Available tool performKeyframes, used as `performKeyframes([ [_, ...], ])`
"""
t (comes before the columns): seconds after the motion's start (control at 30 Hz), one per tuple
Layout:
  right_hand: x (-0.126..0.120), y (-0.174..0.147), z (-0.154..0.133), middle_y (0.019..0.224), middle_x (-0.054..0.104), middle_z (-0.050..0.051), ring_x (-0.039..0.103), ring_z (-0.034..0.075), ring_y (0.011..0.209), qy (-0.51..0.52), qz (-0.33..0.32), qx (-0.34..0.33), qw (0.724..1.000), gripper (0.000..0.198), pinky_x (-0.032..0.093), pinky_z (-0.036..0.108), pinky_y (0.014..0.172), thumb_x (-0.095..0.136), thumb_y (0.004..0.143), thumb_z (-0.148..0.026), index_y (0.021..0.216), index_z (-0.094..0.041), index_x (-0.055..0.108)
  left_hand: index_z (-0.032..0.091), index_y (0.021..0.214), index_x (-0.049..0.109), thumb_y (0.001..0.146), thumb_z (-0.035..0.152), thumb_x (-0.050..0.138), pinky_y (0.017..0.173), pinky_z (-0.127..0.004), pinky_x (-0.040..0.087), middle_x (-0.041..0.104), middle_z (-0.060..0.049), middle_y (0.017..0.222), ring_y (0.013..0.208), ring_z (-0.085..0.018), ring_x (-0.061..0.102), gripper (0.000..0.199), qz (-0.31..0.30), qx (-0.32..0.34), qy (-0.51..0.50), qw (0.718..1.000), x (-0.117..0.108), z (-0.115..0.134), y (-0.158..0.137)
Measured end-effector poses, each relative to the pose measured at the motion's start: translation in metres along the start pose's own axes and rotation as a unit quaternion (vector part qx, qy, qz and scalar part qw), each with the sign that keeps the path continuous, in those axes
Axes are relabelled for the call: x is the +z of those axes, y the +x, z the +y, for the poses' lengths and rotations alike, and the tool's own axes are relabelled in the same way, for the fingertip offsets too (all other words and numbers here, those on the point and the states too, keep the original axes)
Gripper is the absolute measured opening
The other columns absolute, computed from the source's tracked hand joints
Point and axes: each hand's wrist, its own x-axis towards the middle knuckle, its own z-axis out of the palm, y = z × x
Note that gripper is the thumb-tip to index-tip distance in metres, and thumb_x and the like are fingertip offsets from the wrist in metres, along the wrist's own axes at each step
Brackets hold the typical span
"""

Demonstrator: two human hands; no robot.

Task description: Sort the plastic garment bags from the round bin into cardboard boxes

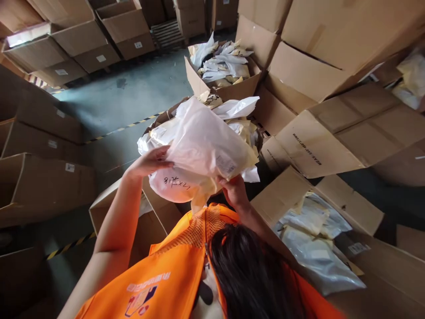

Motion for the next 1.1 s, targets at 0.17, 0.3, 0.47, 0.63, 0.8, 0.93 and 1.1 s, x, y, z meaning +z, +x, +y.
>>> performKeyframes([
  [0.17, 0.006, -0.013, -0.001, 0.089, 0.076, -0.002, 0.07, 0.02, 0.085, -0.02, 0.004, -0.017, 1.0, 0.043, 0.06, 0.037, 0.09, 0.094, 0.047, -0.023, 0.084, -0.024, 0.072, 0.015, 0.121, 0.07, 0.076, 0.03, 0.082, 0.087, -0.032, 0.059, 0.077, -0.007, 0.103, 0.094, -0.02, 0.071, 0.049, 0.012, -0.001, -0.002, 1.0, -0.006, 0.002, -0.012],
  [0.3, 0.007, -0.016, 0.0, 0.091, 0.077, -0.002, 0.071, 0.02, 0.087, -0.023, 0.004, -0.011, 1.0, 0.044, 0.06, 0.036, 0.089, 0.095, 0.047, -0.023, 0.086, -0.025, 0.074, 0.016, 0.117, 0.071, 0.074, 0.031, 0.082, 0.088, -0.033, 0.06, 0.077, -0.007, 0.103, 0.091, -0.019, 0.071, 0.047, 0.025, -0.003, 0.006, 1.0, -0.007, 0.006, -0.015],
  [0.47, 0.004, -0.016, 0.003, 0.095, 0.077, -0.001, 0.071, 0.022, 0.091, -0.038, -0.013, -0.008, 0.999, 0.044, 0.059, 0.039, 0.092, 0.094, 0.05, -0.027, 0.089, -0.025, 0.073, 0.015, 0.111, 0.072, 0.073, 0.03, 0.083, 0.087, -0.033, 0.06, 0.076, -0.007, 0.103, 0.09, -0.019, 0.071, 0.042, 0.03, -0.022, 0.005, 0.999, -0.006, 0.009, -0.015],
  [0.63, 0.0, -0.012, 0.011, 0.1, 0.076, 0.0, 0.071, 0.023, 0.097, -0.068, -0.041, 0.002, 0.997, 0.044, 0.058, 0.04, 0.097, 0.093, 0.057, -0.031, 0.095, -0.025, 0.071, 0.017, 0.111, 0.073, 0.071, 0.029, 0.083, 0.086, -0.033, 0.06, 0.077, -0.006, 0.099, 0.091, -0.02, 0.071, 0.042, 0.051, -0.041, -0.01, 0.998, -0.004, 0.007, -0.017],
  [0.8, -0.022, 0.008, 0.008, 0.128, 0.065, -0.001, 0.068, 0.022, 0.109, -0.082, -0.082, 0.047, 0.992, 0.057, 0.062, 0.038, 0.089, 0.093, 0.057, -0.03, 0.102, -0.03, 0.059, 0.016, 0.098, 0.074, 0.061, 0.031, 0.09, 0.069, -0.026, 0.058, 0.077, -0.003, 0.089, 0.078, -0.018, 0.069, 0.043, 0.245, -0.069, -0.05, 0.966, -0.028, -0.02, -0.085],
  [0.93, -0.052, 0.027, 0.007, 0.128, 0.06, 0.002, 0.066, 0.019, 0.108, -0.124, 0.01, 0.057, 0.991, 0.064, 0.062, 0.033, 0.085, 0.096, 0.051, -0.035, 0.099, -0.026, 0.054, 0.023, 0.095, 0.074, 0.055, 0.034, 0.094, 0.057, -0.018, 0.052, 0.076, 0.007, 0.079, 0.067, -0.012, 0.064, 0.047, 0.427, -0.139, -0.081, 0.89, -0.048, -0.052, -0.179],
  [1.1, -0.062, 0.036, 0.028, 0.114, 0.063, 0.004, 0.067, 0.02, 0.1, -0.194, 0.013, 0.121, 0.973, 0.07, 0.061, 0.033, 0.081, 0.098, 0.044, -0.045, 0.094, -0.022, 0.055, 0.035, 0.101, 0.071, 0.074, 0.04, 0.081, 0.064, -0.02, 0.052, 0.073, 0.018, 0.08, 0.073, -0.013, 0.065, 0.029, 0.494, -0.218, 0.039, 0.841, -0.029, -0.074, -0.243],
])
